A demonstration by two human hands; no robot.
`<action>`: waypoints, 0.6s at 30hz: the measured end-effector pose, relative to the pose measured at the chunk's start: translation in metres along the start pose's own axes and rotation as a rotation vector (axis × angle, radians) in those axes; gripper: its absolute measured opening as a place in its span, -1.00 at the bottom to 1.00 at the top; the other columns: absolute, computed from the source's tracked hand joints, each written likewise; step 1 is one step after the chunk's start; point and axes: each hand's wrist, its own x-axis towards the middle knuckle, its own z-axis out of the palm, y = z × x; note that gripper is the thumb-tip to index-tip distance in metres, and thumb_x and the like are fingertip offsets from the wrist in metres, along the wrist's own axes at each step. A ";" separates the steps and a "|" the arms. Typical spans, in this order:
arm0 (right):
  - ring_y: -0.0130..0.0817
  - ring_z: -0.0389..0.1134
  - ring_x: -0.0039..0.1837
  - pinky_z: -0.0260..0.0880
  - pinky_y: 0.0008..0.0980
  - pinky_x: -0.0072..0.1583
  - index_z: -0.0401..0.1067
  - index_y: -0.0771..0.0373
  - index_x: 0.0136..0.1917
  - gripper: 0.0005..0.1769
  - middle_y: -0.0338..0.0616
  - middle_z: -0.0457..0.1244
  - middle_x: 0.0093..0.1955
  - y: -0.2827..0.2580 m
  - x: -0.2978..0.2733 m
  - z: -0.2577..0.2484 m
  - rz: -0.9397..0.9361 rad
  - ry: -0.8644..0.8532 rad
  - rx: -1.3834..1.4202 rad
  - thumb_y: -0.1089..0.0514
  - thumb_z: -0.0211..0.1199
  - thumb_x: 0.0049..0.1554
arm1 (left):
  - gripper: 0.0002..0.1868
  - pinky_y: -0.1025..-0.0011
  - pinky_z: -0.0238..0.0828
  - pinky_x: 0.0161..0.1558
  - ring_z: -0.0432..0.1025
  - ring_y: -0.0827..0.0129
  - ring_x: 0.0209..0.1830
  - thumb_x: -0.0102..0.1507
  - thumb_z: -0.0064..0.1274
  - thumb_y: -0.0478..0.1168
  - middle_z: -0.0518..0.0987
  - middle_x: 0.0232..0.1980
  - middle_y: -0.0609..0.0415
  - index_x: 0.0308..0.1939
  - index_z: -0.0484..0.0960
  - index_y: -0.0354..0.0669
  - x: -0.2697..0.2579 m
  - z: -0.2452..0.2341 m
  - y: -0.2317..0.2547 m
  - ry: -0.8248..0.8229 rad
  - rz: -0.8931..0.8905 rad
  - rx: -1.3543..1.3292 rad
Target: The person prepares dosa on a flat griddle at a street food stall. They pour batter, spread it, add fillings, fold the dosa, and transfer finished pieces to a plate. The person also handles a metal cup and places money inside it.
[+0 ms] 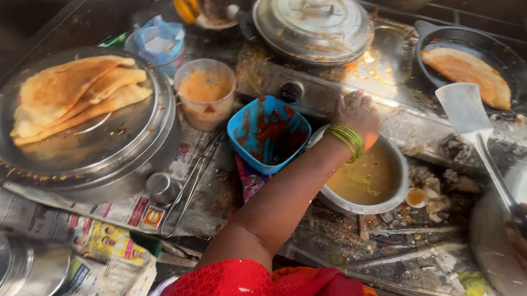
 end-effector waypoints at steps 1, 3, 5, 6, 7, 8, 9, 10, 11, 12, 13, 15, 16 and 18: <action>0.11 0.44 0.18 0.51 -0.03 0.11 0.24 0.29 0.62 -0.35 0.28 0.33 0.35 -0.001 -0.003 0.008 -0.047 -0.021 -0.039 0.28 0.15 0.27 | -0.47 -0.17 -0.10 0.47 -0.08 0.07 0.61 0.27 0.00 0.00 0.15 0.58 0.01 0.34 0.48 0.08 -0.014 0.007 -0.010 0.097 -0.031 -0.042; -0.13 0.43 0.23 0.49 -0.19 0.18 0.29 0.31 0.56 -0.37 0.20 0.36 0.32 -0.006 -0.007 0.024 -0.136 -0.052 -0.109 0.32 0.14 0.22 | -0.53 -0.08 0.10 0.40 0.12 0.12 0.54 0.27 -0.09 -0.07 0.31 0.48 0.01 0.26 0.54 0.01 -0.039 0.019 -0.029 0.293 -0.081 -0.112; -0.18 0.45 0.20 0.47 -0.27 0.20 0.29 0.28 0.54 -0.35 0.15 0.38 0.28 -0.015 -0.009 0.044 -0.182 -0.106 -0.119 0.32 0.19 0.17 | -0.62 0.10 0.34 0.34 0.38 0.16 0.38 0.45 -0.25 -0.05 0.48 0.40 0.00 0.16 0.63 -0.06 -0.064 0.027 -0.056 0.242 -0.182 -0.275; -0.21 0.45 0.19 0.47 -0.32 0.21 0.29 0.27 0.52 -0.34 0.13 0.39 0.26 -0.021 -0.012 0.055 -0.204 -0.127 -0.123 0.32 0.21 0.14 | -0.57 0.19 0.45 0.31 0.51 0.18 0.30 0.55 -0.33 -0.04 0.56 0.37 0.00 0.11 0.68 -0.09 -0.076 0.029 -0.071 0.218 -0.224 -0.355; -0.20 0.46 0.16 0.49 -0.30 0.19 0.35 0.22 0.49 -0.36 0.09 0.41 0.25 -0.029 -0.014 0.069 -0.157 -0.133 -0.127 0.32 0.25 0.12 | -0.60 0.19 0.46 0.25 0.52 0.14 0.25 0.49 -0.31 -0.09 0.58 0.31 -0.01 0.09 0.68 -0.10 -0.088 0.030 -0.083 0.304 -0.203 -0.393; -0.19 0.48 0.13 0.51 -0.29 0.17 0.41 0.17 0.45 -0.37 0.05 0.43 0.23 -0.039 -0.016 0.084 -0.110 -0.139 -0.131 0.31 0.29 0.11 | -0.62 0.19 0.46 0.19 0.52 0.10 0.19 0.44 -0.28 -0.14 0.61 0.26 -0.02 0.07 0.67 -0.11 -0.101 0.030 -0.096 0.390 -0.180 -0.430; -0.18 0.49 0.10 0.54 -0.28 0.15 0.47 0.11 0.42 -0.39 0.00 0.45 0.21 -0.050 -0.019 0.094 -0.064 -0.142 -0.137 0.31 0.33 0.09 | -0.63 0.18 0.47 0.13 0.53 0.06 0.14 0.38 -0.26 -0.19 0.63 0.20 -0.04 0.05 0.67 -0.11 -0.113 0.030 -0.105 0.479 -0.153 -0.468; -0.20 0.49 0.09 0.54 -0.28 0.14 0.48 0.07 0.41 -0.39 -0.02 0.46 0.19 -0.061 -0.021 0.103 -0.097 -0.152 -0.139 0.29 0.35 0.07 | -0.64 0.19 0.46 0.14 0.51 0.06 0.16 0.39 -0.24 -0.17 0.61 0.21 -0.06 0.04 0.67 -0.13 -0.123 0.029 -0.112 0.497 -0.175 -0.488; -0.22 0.50 0.08 0.55 -0.29 0.13 0.48 0.04 0.39 -0.38 -0.04 0.46 0.16 -0.073 -0.024 0.119 -0.128 -0.159 -0.137 0.27 0.37 0.05 | -0.65 0.19 0.45 0.15 0.50 0.05 0.18 0.39 -0.22 -0.15 0.59 0.22 -0.07 0.04 0.67 -0.14 -0.132 0.026 -0.119 0.514 -0.192 -0.505; -0.24 0.50 0.07 0.55 -0.29 0.12 0.49 0.00 0.38 -0.37 -0.06 0.46 0.14 -0.086 -0.027 0.129 -0.160 -0.166 -0.136 0.24 0.39 0.03 | -0.65 0.20 0.44 0.16 0.48 0.04 0.19 0.40 -0.21 -0.13 0.58 0.23 -0.09 0.03 0.67 -0.16 -0.142 0.023 -0.126 0.531 -0.209 -0.522; -0.28 0.50 0.05 0.56 -0.30 0.11 0.49 -0.07 0.37 -0.41 -0.12 0.46 0.14 -0.098 -0.032 0.136 -0.188 -0.133 -0.277 0.19 0.40 0.06 | -0.67 0.20 0.43 0.17 0.48 0.05 0.20 0.39 -0.18 -0.15 0.57 0.23 -0.11 0.05 0.66 -0.16 -0.154 0.019 -0.134 0.551 -0.191 -0.529; -0.37 0.52 0.02 0.57 -0.31 0.09 0.52 -0.20 0.35 -0.48 -0.22 0.46 0.14 -0.119 -0.042 0.147 -0.231 -0.068 -0.559 0.08 0.42 0.13 | -0.69 0.20 0.43 0.18 0.48 0.05 0.22 0.38 -0.13 -0.20 0.57 0.23 -0.14 0.10 0.65 -0.15 -0.179 0.011 -0.151 0.583 -0.155 -0.551; -0.34 0.50 0.00 0.54 -0.29 0.08 0.52 -0.19 0.34 -0.48 -0.19 0.43 0.14 -0.129 -0.041 0.155 -0.259 -0.041 -0.580 0.06 0.43 0.10 | -0.62 0.19 0.42 0.18 0.47 0.01 0.20 0.23 -0.03 -0.28 0.56 0.22 -0.20 0.12 0.63 -0.19 -0.189 0.006 -0.166 0.613 -0.134 -0.520; -0.29 0.46 -0.03 0.49 -0.23 0.05 0.54 -0.18 0.32 -0.47 -0.13 0.38 0.14 -0.129 -0.041 0.158 -0.278 -0.010 -0.671 0.01 0.43 0.05 | -0.59 0.15 0.44 0.19 0.49 -0.04 0.16 0.22 0.06 -0.35 0.59 0.15 -0.22 0.17 0.61 -0.20 -0.209 0.010 -0.194 0.588 -0.155 -0.502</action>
